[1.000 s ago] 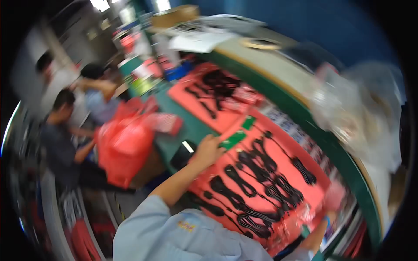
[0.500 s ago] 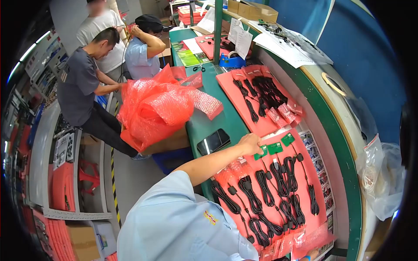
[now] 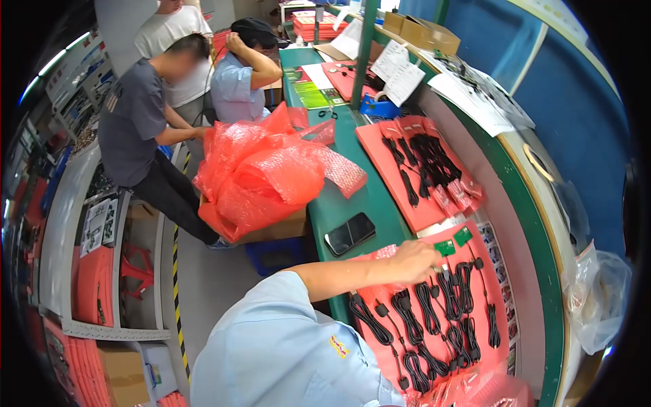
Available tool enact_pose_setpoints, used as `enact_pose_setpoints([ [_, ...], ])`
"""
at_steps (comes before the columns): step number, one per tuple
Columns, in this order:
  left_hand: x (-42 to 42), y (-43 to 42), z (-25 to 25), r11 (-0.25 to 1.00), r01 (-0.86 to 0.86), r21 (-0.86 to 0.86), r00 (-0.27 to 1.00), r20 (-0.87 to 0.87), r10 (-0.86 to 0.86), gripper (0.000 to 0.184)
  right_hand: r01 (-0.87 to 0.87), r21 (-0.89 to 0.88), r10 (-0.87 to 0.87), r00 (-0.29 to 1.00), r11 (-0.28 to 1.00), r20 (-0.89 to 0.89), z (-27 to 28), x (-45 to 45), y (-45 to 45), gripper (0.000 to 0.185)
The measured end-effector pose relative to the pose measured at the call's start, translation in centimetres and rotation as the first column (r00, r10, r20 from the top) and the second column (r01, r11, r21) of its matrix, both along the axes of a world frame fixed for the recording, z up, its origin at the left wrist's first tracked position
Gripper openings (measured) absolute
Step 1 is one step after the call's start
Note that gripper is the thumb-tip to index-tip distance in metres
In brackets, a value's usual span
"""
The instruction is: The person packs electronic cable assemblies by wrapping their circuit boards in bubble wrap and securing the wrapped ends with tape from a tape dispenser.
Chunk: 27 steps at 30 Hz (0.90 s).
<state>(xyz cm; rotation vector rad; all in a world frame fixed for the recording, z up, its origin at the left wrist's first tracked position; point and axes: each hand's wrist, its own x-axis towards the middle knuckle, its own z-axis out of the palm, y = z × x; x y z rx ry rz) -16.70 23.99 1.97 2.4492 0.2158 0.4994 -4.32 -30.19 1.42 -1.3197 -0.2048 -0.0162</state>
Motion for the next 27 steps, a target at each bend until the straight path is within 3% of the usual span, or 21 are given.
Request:
enact_pose_setpoints([
  [1, -0.3, -0.3, 0.4, 0.998, 0.067, 0.002, 0.998, -0.019, -0.067, 0.015, -0.015, 0.003, 0.015, 1.000, 1.000, 0.001, 2.0, -0.7, 8.1, 0.014],
  [2, -0.6, -0.7, 0.3, 0.998, 0.057, 0.000, 0.998, -0.020, -0.057, 0.015, 0.101, 0.070, -0.102, 0.995, 0.992, 0.009, 4.8, -3.5, 14.4, 0.015],
  [3, -0.7, -1.1, 0.1, 0.996, 0.090, 0.007, 0.992, 0.092, -0.090, 0.013, 0.215, 0.137, -0.218, 0.976, 0.967, 0.009, 8.5, -7.7, 18.9, 0.016],
  [5, -1.3, -1.8, -0.2, 0.988, 0.153, 0.037, 0.938, 0.310, -0.157, 0.012, 0.184, 0.113, -0.187, 0.982, 0.976, 0.014, 0.3, -0.8, 15.8, 0.022],
  [6, -1.7, -2.1, -0.1, 0.989, 0.144, 0.038, 0.939, 0.311, -0.148, 0.012, 0.161, 0.092, -0.163, 0.986, 0.983, 0.021, -2.5, 1.8, 15.0, 0.028],
  [7, -2.1, -2.4, 0.1, 0.989, 0.140, 0.044, 0.915, 0.375, -0.146, 0.012, 0.152, 0.094, -0.155, 0.988, 0.984, 0.023, 0.9, -2.3, 18.9, 0.028],
  [8, -2.5, -2.8, 0.2, 0.989, 0.140, 0.047, 0.888, 0.437, -0.147, 0.012, 0.383, -0.340, -0.228, 0.880, 0.859, 0.416, 6.7, -6.5, 27.4, 0.043],
  [10, -3.0, -3.2, 0.5, 0.988, 0.143, 0.058, 0.853, 0.500, -0.152, 0.013, 0.291, -0.388, -0.197, 0.945, 0.875, 0.263, 4.9, -5.8, 30.1, 0.044],
  [12, -3.7, -3.5, 0.7, 0.987, 0.103, 0.124, 0.859, 0.488, -0.151, 0.015, 0.114, -0.373, -0.037, 0.978, 0.921, 0.206, 3.1, -4.6, 32.9, 0.040],
  [13, -4.0, -3.4, 0.8, 0.984, 0.080, 0.159, 0.863, 0.483, -0.148, 0.017, 0.113, -0.371, -0.036, 0.977, 0.922, 0.209, 1.7, -3.8, 33.4, 0.040],
  [14, -4.0, -3.2, 1.0, 0.984, 0.075, 0.161, 0.861, 0.487, -0.145, 0.017, -0.116, -0.400, 0.178, 0.976, 0.909, 0.122, 0.2, -2.9, 33.3, 0.040],
  [15, -4.0, -3.0, 1.1, 0.982, 0.070, 0.173, 0.852, 0.502, -0.149, 0.016, -0.340, -0.410, 0.384, 0.923, 0.847, 0.030, -1.2, -2.0, 33.2, 0.039],
  [16, -4.0, -3.0, 1.2, 0.981, 0.065, 0.183, 0.844, 0.515, -0.152, 0.015, -0.343, -0.412, 0.389, 0.921, 0.844, 0.031, -2.4, -1.4, 33.0, 0.039],
  [19, -4.0, -3.3, 2.0, 0.979, 0.061, 0.196, 0.825, 0.542, -0.160, 0.014, -0.613, -0.475, 0.643, 0.756, 0.631, -0.122, -4.5, -0.7, 32.1, 0.044],
  [20, -3.9, -3.4, 2.4, 0.976, 0.059, 0.208, 0.812, 0.560, -0.168, 0.014, -0.610, -0.475, 0.638, 0.760, 0.634, -0.125, -4.8, -0.5, 31.7, 0.044],
  [22, -3.9, -3.4, 3.4, 0.974, 0.064, 0.216, 0.799, 0.573, -0.180, 0.013, -0.636, -0.376, 0.670, 0.740, 0.674, -0.050, -3.8, -1.6, 31.7, 0.046],
  [24, -4.4, -2.9, 4.5, 0.970, 0.208, 0.128, 0.839, 0.486, -0.244, 0.011, -0.645, -0.323, 0.678, 0.735, 0.693, -0.011, -3.4, -1.7, 31.7, 0.047],
  [26, -4.8, -2.6, 5.7, 0.956, 0.283, 0.072, 0.852, 0.439, -0.285, 0.010, -0.797, -0.049, 0.796, 0.603, 0.602, -0.053, -3.5, -1.7, 31.2, 0.038],
  [27, -5.1, -2.6, 6.4, 0.933, 0.346, -0.097, 0.889, 0.352, -0.292, 0.010, -0.841, 0.094, 0.846, 0.530, 0.533, -0.055, -3.5, -1.8, 31.0, 0.034],
])
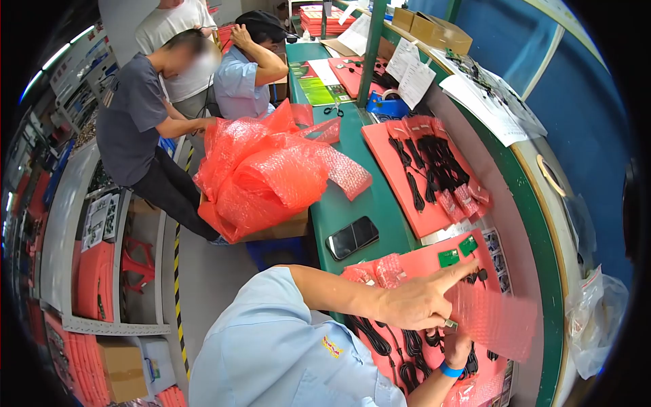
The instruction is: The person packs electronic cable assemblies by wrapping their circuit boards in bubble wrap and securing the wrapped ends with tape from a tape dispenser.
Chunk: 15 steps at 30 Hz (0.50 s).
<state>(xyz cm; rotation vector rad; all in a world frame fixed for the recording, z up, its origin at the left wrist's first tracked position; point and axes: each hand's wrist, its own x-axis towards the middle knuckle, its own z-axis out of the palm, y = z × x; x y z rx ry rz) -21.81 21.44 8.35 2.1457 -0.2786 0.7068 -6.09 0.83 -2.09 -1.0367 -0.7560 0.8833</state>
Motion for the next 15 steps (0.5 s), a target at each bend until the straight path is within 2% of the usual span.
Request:
enact_pose_setpoints([
  [2, -0.1, 0.3, 0.8, 0.958, 0.090, -0.271, 0.952, -0.259, -0.163, 0.019, 0.041, -0.055, -0.038, 0.998, 0.998, 0.055, 2.1, -1.1, -0.1, 0.030],
  [4, 0.3, 0.7, 0.8, 0.966, 0.094, -0.241, 0.962, -0.226, -0.150, 0.024, 0.119, -0.148, -0.093, 0.980, 0.982, 0.175, 4.4, -2.4, 0.0, 0.023],
  [6, 0.6, 1.4, 0.5, 0.981, 0.089, -0.173, 0.983, -0.145, -0.115, 0.036, 0.174, -0.150, -0.153, 0.978, 0.973, 0.144, 5.6, -3.2, 0.8, 0.022],
  [7, 0.7, 1.9, 0.4, 0.980, 0.093, -0.175, 0.982, -0.148, -0.119, 0.036, 0.224, -0.153, -0.208, 0.971, 0.962, 0.118, 6.1, -3.5, 1.0, 0.022],
  [8, 0.7, 2.7, 0.1, 0.880, 0.142, -0.454, 0.958, -0.161, -0.237, 0.039, 0.274, -0.156, -0.262, 0.961, 0.949, 0.093, 6.3, -3.6, 1.2, 0.022],
  [9, 0.7, 3.5, -0.2, 0.703, 0.161, -0.693, 0.927, -0.138, -0.349, 0.042, 0.277, -0.155, -0.265, 0.960, 0.948, 0.091, 6.2, -3.6, 1.3, 0.022],
  [10, 0.7, 3.9, -0.7, 0.466, 0.151, -0.872, 0.891, -0.084, -0.446, 0.045, 0.273, -0.157, -0.258, 0.960, 0.949, 0.109, 6.1, -3.6, 1.4, 0.023],
  [11, 0.9, 3.9, -1.5, 0.466, 0.150, -0.872, 0.891, -0.085, -0.447, 0.045, 0.268, -0.159, -0.250, 0.960, 0.950, 0.127, 6.0, -3.6, 1.4, 0.023],
  [14, 1.4, 3.2, -3.7, 0.202, 0.287, -0.936, 0.788, 0.111, -0.605, 0.053, 0.243, -0.170, -0.212, 0.960, 0.955, 0.183, 5.4, -3.5, 1.6, 0.024],
  [15, 1.2, 3.2, -4.0, 0.202, 0.287, -0.937, 0.789, 0.112, -0.604, 0.053, 0.236, -0.175, -0.200, 0.959, 0.956, 0.203, 5.3, -3.5, 1.7, 0.024],
])
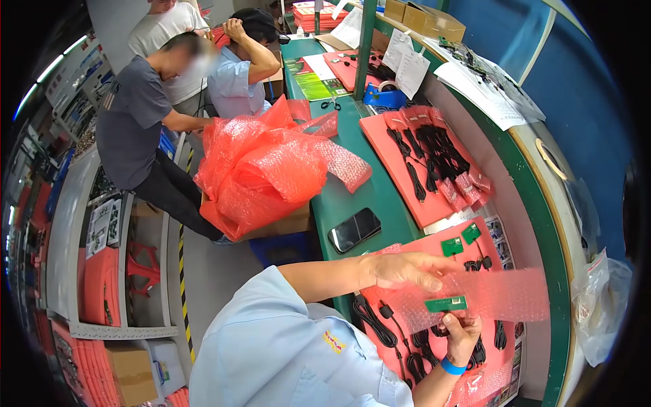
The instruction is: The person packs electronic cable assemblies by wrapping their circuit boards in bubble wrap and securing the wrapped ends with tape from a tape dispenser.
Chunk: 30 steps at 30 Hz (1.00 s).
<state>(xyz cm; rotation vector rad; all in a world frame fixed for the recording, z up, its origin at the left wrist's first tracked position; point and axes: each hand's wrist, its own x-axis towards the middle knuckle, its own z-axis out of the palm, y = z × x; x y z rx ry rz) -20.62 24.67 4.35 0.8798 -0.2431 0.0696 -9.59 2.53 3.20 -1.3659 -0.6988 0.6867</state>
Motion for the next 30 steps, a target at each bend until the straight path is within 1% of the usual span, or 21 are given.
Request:
enact_pose_setpoints([
  [2, -0.6, 0.0, -0.2, 0.998, -0.005, 0.069, 0.985, -0.170, 0.017, 0.050, -0.005, -0.014, 0.005, 1.000, 1.000, 0.017, 0.2, -0.3, 0.5, 0.025],
  [3, -0.8, -0.2, -0.5, 0.995, 0.006, 0.101, 0.966, -0.257, 0.020, 0.049, -0.002, -0.017, 0.002, 1.000, 1.000, -0.031, 0.7, -0.8, 1.4, 0.030],
  [4, -1.0, -0.2, -0.9, 0.996, 0.032, 0.088, 0.965, -0.263, -0.008, 0.049, 0.016, -0.027, -0.018, 0.997, 1.000, -0.081, 1.3, -1.4, 2.0, 0.035],
  [5, -0.9, -0.3, -1.5, 0.999, -0.031, 0.032, 0.951, -0.307, 0.039, 0.040, 0.054, -0.047, -0.060, 0.989, 0.997, -0.133, 1.9, -1.9, 2.0, 0.040],
  [6, -0.7, -0.6, -1.6, 0.997, -0.078, -0.026, 0.932, -0.358, 0.064, 0.031, 0.075, -0.074, -0.085, 0.988, 0.994, -0.129, 1.8, -2.0, 1.8, 0.046],
  [7, -0.8, -0.7, -1.6, 0.991, -0.107, -0.080, 0.913, -0.402, 0.067, 0.029, 0.106, -0.104, -0.118, 0.985, 0.989, -0.125, 1.5, -1.8, 1.8, 0.053],
  [8, -1.0, -0.5, -1.4, 0.983, -0.135, -0.124, 0.889, -0.452, 0.065, 0.028, 0.088, -0.142, -0.104, 0.989, 0.986, -0.107, 1.3, -1.4, 1.7, 0.054],
  [9, -1.0, 0.0, -2.1, 0.976, -0.029, -0.215, 0.923, -0.380, -0.056, 0.028, 0.068, -0.176, -0.086, 0.992, 0.982, -0.093, 1.5, -1.1, 1.5, 0.056],
  [10, -0.9, 0.3, -2.8, 0.954, 0.069, -0.291, 0.942, -0.296, -0.159, 0.028, 0.055, -0.155, -0.075, 0.990, 0.986, -0.122, 1.8, -1.0, 1.6, 0.058],
  [11, -1.0, 0.1, -2.8, 0.948, 0.117, -0.295, 0.932, -0.296, -0.207, 0.028, 0.033, -0.122, -0.050, 0.988, 0.992, -0.144, 2.0, -0.9, 1.7, 0.061],
  [12, -1.3, -0.1, -2.6, 0.955, 0.049, -0.292, 0.938, -0.316, -0.144, 0.028, 0.072, -0.122, -0.090, 0.985, 0.990, -0.145, 2.2, -0.9, 1.6, 0.061],
  [13, -1.4, -0.1, -2.5, 0.958, -0.029, -0.285, 0.939, -0.337, -0.072, 0.027, 0.065, -0.095, -0.079, 0.985, 0.993, -0.153, 2.3, -1.0, 1.6, 0.064],
  [15, -1.6, 0.0, -2.5, 0.963, 0.010, -0.269, 0.935, -0.338, -0.104, 0.027, 0.028, -0.038, -0.035, 0.984, 0.999, -0.173, 2.5, -1.0, 1.6, 0.068],
  [16, -1.8, 0.2, -2.5, 0.966, 0.023, -0.256, 0.935, -0.336, -0.112, 0.027, 0.039, -0.035, -0.045, 0.983, 0.999, -0.178, 2.6, -0.9, 1.5, 0.068],
  [18, -2.3, 0.6, -2.6, 0.970, 0.040, -0.238, 0.933, -0.338, -0.121, 0.027, -0.005, -0.067, -0.008, 0.982, 0.998, -0.191, 2.9, -0.5, 1.3, 0.070],
  [19, -2.5, 0.8, -2.9, 0.977, 0.027, -0.213, 0.930, -0.353, -0.102, 0.028, -0.028, -0.082, 0.011, 0.981, 0.996, -0.196, 3.0, -0.3, 1.2, 0.071],
  [21, -2.6, 0.7, -3.3, 0.987, 0.002, -0.160, 0.924, -0.376, -0.063, 0.028, -0.019, -0.072, 0.004, 0.979, 0.997, -0.202, 2.9, -0.1, 1.2, 0.071],
  [24, -2.7, 0.3, -3.5, 0.988, 0.015, -0.154, 0.916, -0.395, -0.076, 0.027, -0.010, -0.062, -0.003, 0.977, 0.998, -0.212, 2.8, 0.3, 1.3, 0.069],
  [27, -2.7, 0.0, -3.8, 0.986, 0.034, -0.165, 0.911, -0.401, -0.098, 0.027, -0.098, -0.118, 0.068, 0.969, 0.988, -0.239, 2.6, 0.3, 1.5, 0.072],
  [30, -2.6, -0.3, -3.6, 0.979, 0.055, -0.198, 0.911, -0.391, -0.130, 0.030, -0.079, -0.138, 0.046, 0.974, 0.987, -0.222, 2.9, -0.2, 1.6, 0.074],
])
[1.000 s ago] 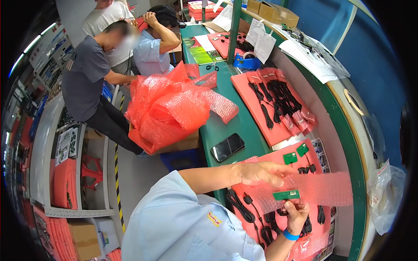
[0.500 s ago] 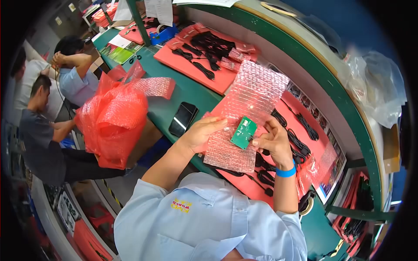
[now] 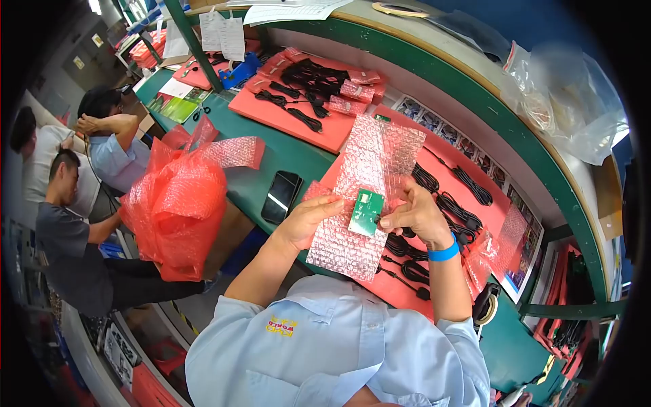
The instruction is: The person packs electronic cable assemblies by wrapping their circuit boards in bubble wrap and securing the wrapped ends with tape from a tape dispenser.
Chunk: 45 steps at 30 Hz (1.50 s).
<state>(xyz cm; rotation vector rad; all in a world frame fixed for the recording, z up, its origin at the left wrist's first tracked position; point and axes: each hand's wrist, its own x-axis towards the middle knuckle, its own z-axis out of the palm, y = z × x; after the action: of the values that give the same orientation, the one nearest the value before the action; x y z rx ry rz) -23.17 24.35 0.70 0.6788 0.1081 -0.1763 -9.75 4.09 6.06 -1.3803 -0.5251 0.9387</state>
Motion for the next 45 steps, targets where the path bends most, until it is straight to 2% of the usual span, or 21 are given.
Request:
enact_pose_setpoints([
  [3, 0.1, -0.5, 0.6, 0.995, 0.052, -0.085, 0.995, 0.090, -0.044, 0.031, 0.012, -0.013, -0.012, 1.000, 1.000, 0.017, 0.0, -0.1, 0.0, 0.075],
  [8, 0.5, -0.9, 0.9, 0.988, 0.129, -0.090, 0.987, 0.106, -0.119, 0.035, 0.050, -0.053, -0.048, 0.998, 0.997, 0.051, -0.5, -0.2, -0.1, 0.076],
  [11, 0.4, -1.8, 0.9, 0.962, -0.004, 0.272, 0.970, 0.234, -0.062, 0.043, 0.073, -0.060, -0.070, 0.996, 0.995, 0.055, -0.4, -0.6, -0.1, 0.073],
  [14, 0.3, -2.4, 1.1, 0.957, -0.086, 0.278, 0.979, 0.202, 0.030, 0.045, 0.089, -0.042, -0.087, 0.995, 0.995, 0.047, 0.3, -0.8, -0.1, 0.068],
  [17, 0.3, -2.7, 1.6, 0.950, -0.139, 0.281, 0.978, 0.191, 0.087, 0.045, -0.117, -0.049, 0.116, 0.993, 0.992, -0.010, 1.2, -0.4, -0.7, 0.051],
  [18, 0.3, -2.7, 1.8, 0.948, -0.147, 0.282, 0.976, 0.196, 0.093, 0.044, -0.120, -0.051, 0.119, 0.993, 0.992, -0.012, 0.8, -0.3, -0.7, 0.051],
  [20, 0.3, -2.6, 1.5, 0.947, -0.157, 0.280, 0.975, 0.197, 0.103, 0.042, -0.148, 0.144, 0.094, 0.940, 0.979, 0.328, -0.5, 0.0, -0.1, 0.043],
  [21, 0.2, -2.3, 1.0, 0.976, -0.110, 0.188, 0.979, 0.191, 0.074, 0.041, -0.185, 0.233, 0.052, 0.874, 0.955, 0.483, -0.9, 0.0, 0.0, 0.041],
  [23, 0.0, -1.7, 0.1, 1.000, -0.016, 0.000, 0.982, 0.189, 0.016, 0.039, -0.167, 0.160, 0.084, 0.900, 0.973, 0.429, -1.3, -0.2, -0.5, 0.041],
  [25, -0.1, -1.6, -0.2, 0.999, -0.034, 0.026, 0.987, 0.157, 0.030, 0.037, -0.137, 0.013, 0.126, 0.940, 0.990, 0.316, -1.2, -0.5, -0.8, 0.041],
  [28, -0.1, -1.3, -0.2, 0.995, -0.065, 0.081, 0.994, 0.093, 0.058, 0.035, -0.138, 0.023, 0.122, 0.932, 0.990, 0.342, -1.3, -0.5, -0.7, 0.040],
  [31, 0.2, -0.3, 2.2, 0.939, 0.027, -0.343, 0.999, -0.015, -0.034, 0.033, -0.138, 0.019, 0.123, 0.927, 0.990, 0.355, -1.4, -0.6, -0.6, 0.039],
  [32, 0.2, -0.2, 2.6, 0.939, 0.025, -0.344, 0.999, -0.016, -0.033, 0.033, -0.137, 0.010, 0.125, 0.925, 0.991, 0.358, -1.4, -0.7, -0.5, 0.038],
  [36, 0.1, -0.1, 3.1, 0.949, 0.094, -0.302, 0.991, -0.064, -0.118, 0.038, -0.146, -0.031, 0.146, 0.903, 0.989, 0.404, -1.1, -1.2, -0.2, 0.035],
  [38, 0.2, -0.2, 2.4, 0.987, 0.154, 0.041, 0.987, -0.049, -0.152, 0.042, -0.155, -0.047, 0.160, 0.891, 0.987, 0.424, -1.2, -1.3, -0.2, 0.035],
  [39, 0.2, -0.3, 2.0, 0.961, 0.175, 0.215, 0.985, -0.045, -0.169, 0.044, -0.193, -0.051, 0.192, 0.847, 0.980, 0.495, -1.5, -1.1, -0.5, 0.038],
  [41, 0.3, -0.1, 1.2, 0.959, 0.173, 0.226, 0.985, -0.051, -0.166, 0.044, -0.265, -0.064, 0.245, 0.737, 0.962, 0.630, -1.4, -0.8, -0.6, 0.044],
  [42, 0.3, 0.0, 0.8, 0.956, 0.173, 0.236, 0.985, -0.056, -0.165, 0.044, -0.270, -0.064, 0.249, 0.736, 0.961, 0.630, -1.3, -0.9, -0.9, 0.044],
  [45, 0.0, 0.1, 0.4, 0.962, 0.124, 0.244, 0.991, -0.074, -0.109, 0.043, -0.148, -0.115, 0.177, 0.541, 0.982, 0.822, 0.4, -2.2, -2.0, 0.056],
])
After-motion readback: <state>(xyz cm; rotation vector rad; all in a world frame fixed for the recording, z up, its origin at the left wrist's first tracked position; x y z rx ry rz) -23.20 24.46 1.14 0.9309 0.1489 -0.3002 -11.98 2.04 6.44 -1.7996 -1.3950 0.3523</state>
